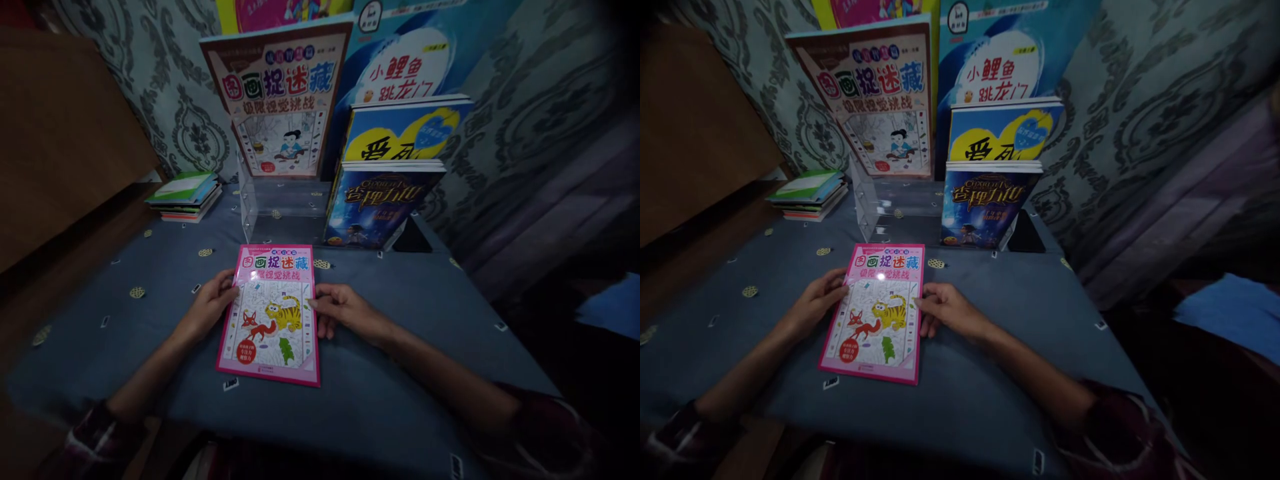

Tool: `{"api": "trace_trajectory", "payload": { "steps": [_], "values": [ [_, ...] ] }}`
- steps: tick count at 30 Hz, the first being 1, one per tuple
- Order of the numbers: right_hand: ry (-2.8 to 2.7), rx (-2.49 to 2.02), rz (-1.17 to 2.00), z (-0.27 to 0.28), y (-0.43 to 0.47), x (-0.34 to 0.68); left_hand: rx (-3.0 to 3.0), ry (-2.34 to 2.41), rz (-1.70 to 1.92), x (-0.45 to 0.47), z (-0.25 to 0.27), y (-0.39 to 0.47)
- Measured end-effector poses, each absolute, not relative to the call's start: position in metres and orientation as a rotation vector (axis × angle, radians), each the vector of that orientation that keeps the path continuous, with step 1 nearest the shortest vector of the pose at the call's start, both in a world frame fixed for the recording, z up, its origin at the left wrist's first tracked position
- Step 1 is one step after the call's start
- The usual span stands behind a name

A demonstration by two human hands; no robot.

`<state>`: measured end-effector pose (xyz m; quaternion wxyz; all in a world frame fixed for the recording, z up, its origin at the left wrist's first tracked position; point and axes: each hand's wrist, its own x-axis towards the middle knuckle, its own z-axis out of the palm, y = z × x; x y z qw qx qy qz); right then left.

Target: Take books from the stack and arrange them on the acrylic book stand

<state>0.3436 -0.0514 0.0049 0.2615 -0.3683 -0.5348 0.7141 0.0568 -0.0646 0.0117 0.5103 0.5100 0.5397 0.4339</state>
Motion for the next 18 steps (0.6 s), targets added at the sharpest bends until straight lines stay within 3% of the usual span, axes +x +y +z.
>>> {"api": "trace_trajectory", "payload": {
  "steps": [5, 13, 18],
  "values": [
    [-1.459, -1.011, 1.942, 0.003, -0.052, 0.342, 1.673, 1.529, 0.936, 0.047, 0.013, -0.056],
    [-1.473, -1.112, 1.866, -0.003, -0.052, 0.344, 2.343, 1.812, 0.447, 0.046, 0.027, -0.05],
    [-1.696, -1.29, 1.471, 0.003, -0.045, 0.349, 2.472, 1.69, 0.38, 0.053, 0.025, -0.028]
  ]
}}
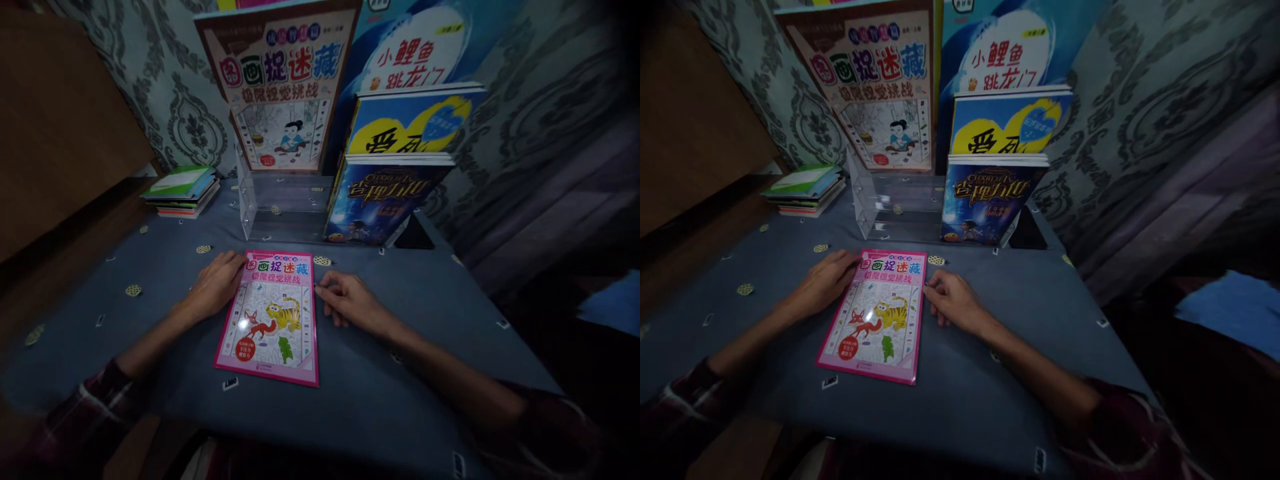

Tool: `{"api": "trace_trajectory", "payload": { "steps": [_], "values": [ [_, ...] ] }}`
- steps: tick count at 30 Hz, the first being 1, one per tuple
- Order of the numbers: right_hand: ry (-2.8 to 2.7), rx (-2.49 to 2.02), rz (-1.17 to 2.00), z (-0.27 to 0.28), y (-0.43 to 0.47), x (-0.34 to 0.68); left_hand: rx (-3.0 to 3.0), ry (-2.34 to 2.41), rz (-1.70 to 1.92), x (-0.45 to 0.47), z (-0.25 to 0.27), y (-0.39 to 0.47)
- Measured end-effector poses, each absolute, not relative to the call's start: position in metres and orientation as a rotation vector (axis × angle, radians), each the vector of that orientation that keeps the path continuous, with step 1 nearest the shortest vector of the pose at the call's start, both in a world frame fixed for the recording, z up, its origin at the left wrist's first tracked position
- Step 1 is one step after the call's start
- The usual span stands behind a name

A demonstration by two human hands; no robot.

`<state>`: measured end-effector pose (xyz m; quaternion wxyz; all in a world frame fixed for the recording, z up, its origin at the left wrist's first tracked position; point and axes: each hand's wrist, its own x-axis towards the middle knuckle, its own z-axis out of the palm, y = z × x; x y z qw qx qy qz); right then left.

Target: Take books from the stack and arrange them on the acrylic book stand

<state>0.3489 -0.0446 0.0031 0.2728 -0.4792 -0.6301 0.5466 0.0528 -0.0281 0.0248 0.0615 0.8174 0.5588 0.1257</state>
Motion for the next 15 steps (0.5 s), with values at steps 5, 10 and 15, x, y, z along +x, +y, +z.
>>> {"api": "trace_trajectory", "payload": {
  "steps": [5, 10, 15],
  "values": [
    [-2.088, -1.171, 0.825, 0.009, -0.032, 0.322, 2.544, 1.597, 0.491, 0.053, 0.009, -0.012],
    [-2.4, -0.893, 0.61, 0.003, -0.015, 0.269, 2.577, 1.583, 0.583, 0.053, -0.005, -0.013],
    [-2.535, -0.963, 0.546, -0.008, -0.006, 0.249, 2.581, 1.61, 0.606, 0.054, -0.01, -0.014]
  ]
}}
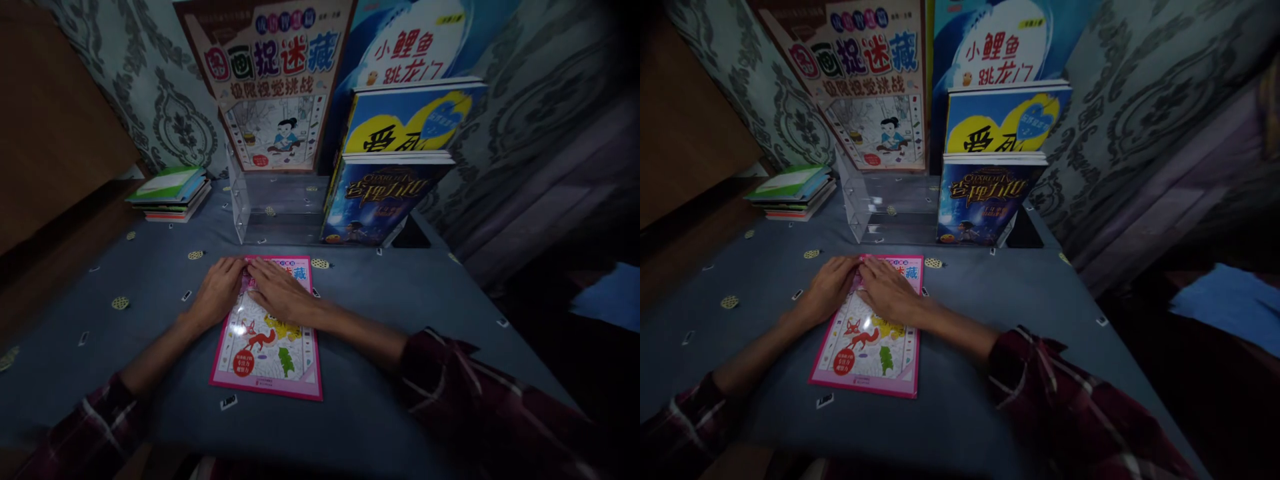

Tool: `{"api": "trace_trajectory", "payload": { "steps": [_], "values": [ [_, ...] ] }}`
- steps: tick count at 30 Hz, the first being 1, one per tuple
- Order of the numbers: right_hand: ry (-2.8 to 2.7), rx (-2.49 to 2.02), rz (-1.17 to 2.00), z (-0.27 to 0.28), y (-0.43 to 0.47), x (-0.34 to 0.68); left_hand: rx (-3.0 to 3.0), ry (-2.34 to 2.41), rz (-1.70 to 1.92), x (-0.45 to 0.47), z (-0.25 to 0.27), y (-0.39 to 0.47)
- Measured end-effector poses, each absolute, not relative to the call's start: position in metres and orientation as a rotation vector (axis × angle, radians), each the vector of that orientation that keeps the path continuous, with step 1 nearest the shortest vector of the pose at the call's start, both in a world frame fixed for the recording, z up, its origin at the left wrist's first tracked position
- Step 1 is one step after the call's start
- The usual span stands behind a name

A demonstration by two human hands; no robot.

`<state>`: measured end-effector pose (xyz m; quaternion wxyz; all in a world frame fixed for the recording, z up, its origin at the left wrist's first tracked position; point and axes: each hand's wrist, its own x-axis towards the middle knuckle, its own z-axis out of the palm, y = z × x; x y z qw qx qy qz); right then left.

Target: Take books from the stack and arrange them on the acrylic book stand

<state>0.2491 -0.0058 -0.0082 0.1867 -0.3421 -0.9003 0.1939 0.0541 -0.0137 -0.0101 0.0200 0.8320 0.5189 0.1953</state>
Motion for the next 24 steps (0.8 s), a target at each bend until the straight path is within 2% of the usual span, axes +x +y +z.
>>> {"api": "trace_trajectory", "payload": {
  "steps": [10, 18, 24],
  "values": [
    [-2.381, -1.116, 0.543, -0.024, -0.01, 0.329, 2.611, 1.631, 0.588, 0.053, -0.014, -0.012],
    [-2.273, -1.153, 0.602, -0.023, -0.004, 0.344, 2.757, 1.626, 0.393, 0.055, 0.002, -0.015],
    [-2.262, -1.131, 0.59, -0.023, -0.001, 0.342, 2.879, 1.211, 0.352, 0.091, 0.009, -0.03]
  ]
}}
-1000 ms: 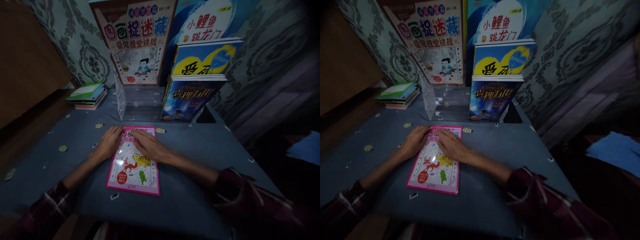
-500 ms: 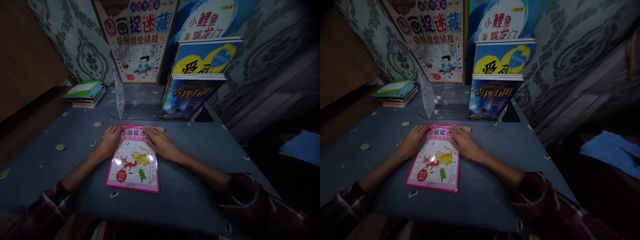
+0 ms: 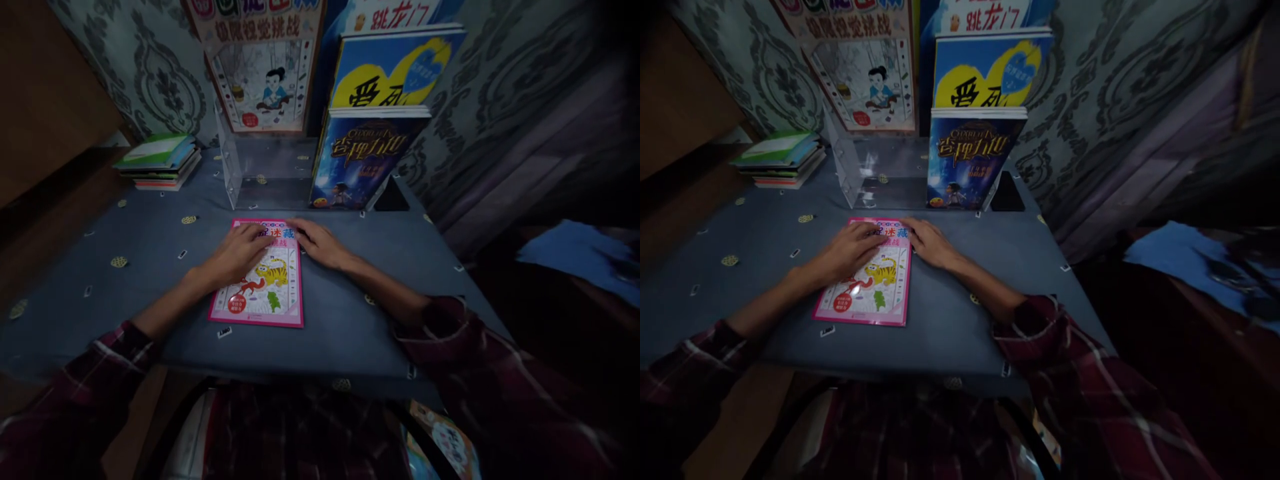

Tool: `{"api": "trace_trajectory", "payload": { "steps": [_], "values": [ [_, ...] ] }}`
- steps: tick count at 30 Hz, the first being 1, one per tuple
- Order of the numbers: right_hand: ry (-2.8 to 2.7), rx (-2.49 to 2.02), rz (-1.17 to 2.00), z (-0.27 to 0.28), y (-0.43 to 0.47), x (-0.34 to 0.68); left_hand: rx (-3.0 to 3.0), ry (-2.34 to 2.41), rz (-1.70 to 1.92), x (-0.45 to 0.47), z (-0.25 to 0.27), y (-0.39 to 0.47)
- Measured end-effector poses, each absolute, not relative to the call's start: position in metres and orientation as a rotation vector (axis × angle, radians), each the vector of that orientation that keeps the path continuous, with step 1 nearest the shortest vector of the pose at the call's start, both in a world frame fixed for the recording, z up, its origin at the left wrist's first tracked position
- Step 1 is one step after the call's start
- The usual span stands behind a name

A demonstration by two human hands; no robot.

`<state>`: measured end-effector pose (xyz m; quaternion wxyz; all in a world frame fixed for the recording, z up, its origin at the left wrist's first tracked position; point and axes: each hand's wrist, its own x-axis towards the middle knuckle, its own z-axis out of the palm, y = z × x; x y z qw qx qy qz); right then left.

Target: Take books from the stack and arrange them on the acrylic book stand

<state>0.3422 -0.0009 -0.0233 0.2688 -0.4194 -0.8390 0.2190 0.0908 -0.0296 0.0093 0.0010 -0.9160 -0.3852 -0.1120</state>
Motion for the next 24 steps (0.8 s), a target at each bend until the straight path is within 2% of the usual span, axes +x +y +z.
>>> {"api": "trace_trajectory", "payload": {
  "steps": [6, 11, 24],
  "values": [
    [-2.297, -1.119, 0.553, -0.021, -0.004, 0.339, -3.134, -0.956, -0.491, 0.106, 0.003, -0.067],
    [-2.31, -1.139, 0.532, -0.021, -0.005, 0.34, -3.288, -0.822, -0.37, 0.099, 0.009, -0.113],
    [-2.385, -1.186, 0.397, -0.024, -0.009, 0.33, -3.106, -0.76, -0.45, 0.098, 0.0, -0.137]
  ]
}}
